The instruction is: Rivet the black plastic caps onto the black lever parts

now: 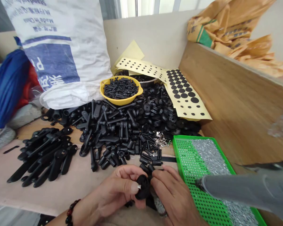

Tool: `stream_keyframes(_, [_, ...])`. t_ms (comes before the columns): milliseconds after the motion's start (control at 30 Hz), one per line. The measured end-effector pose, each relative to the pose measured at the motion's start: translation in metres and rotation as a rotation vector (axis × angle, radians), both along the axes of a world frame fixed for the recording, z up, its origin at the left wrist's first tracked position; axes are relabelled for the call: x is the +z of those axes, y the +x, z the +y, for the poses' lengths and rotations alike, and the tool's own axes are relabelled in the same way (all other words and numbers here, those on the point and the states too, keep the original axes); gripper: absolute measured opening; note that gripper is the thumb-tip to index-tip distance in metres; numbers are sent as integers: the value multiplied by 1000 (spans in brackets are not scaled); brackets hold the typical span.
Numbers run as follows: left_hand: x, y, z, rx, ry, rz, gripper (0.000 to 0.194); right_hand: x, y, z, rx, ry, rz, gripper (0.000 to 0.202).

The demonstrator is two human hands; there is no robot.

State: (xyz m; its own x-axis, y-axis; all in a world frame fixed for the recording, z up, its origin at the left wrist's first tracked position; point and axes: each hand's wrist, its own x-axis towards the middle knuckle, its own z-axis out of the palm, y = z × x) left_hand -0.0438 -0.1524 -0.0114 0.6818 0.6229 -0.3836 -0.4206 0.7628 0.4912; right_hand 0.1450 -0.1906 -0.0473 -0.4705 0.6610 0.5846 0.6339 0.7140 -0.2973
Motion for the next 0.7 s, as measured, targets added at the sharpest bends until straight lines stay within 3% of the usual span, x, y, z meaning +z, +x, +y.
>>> stream_keyframes(367, [2,-10,-20,121,-36,198,22,2,-23,-15,-51,13,-34,25])
stream_keyframes(700, [-4,-47,-52,228,8,437,24,2,-66,-23,11,57,2,33])
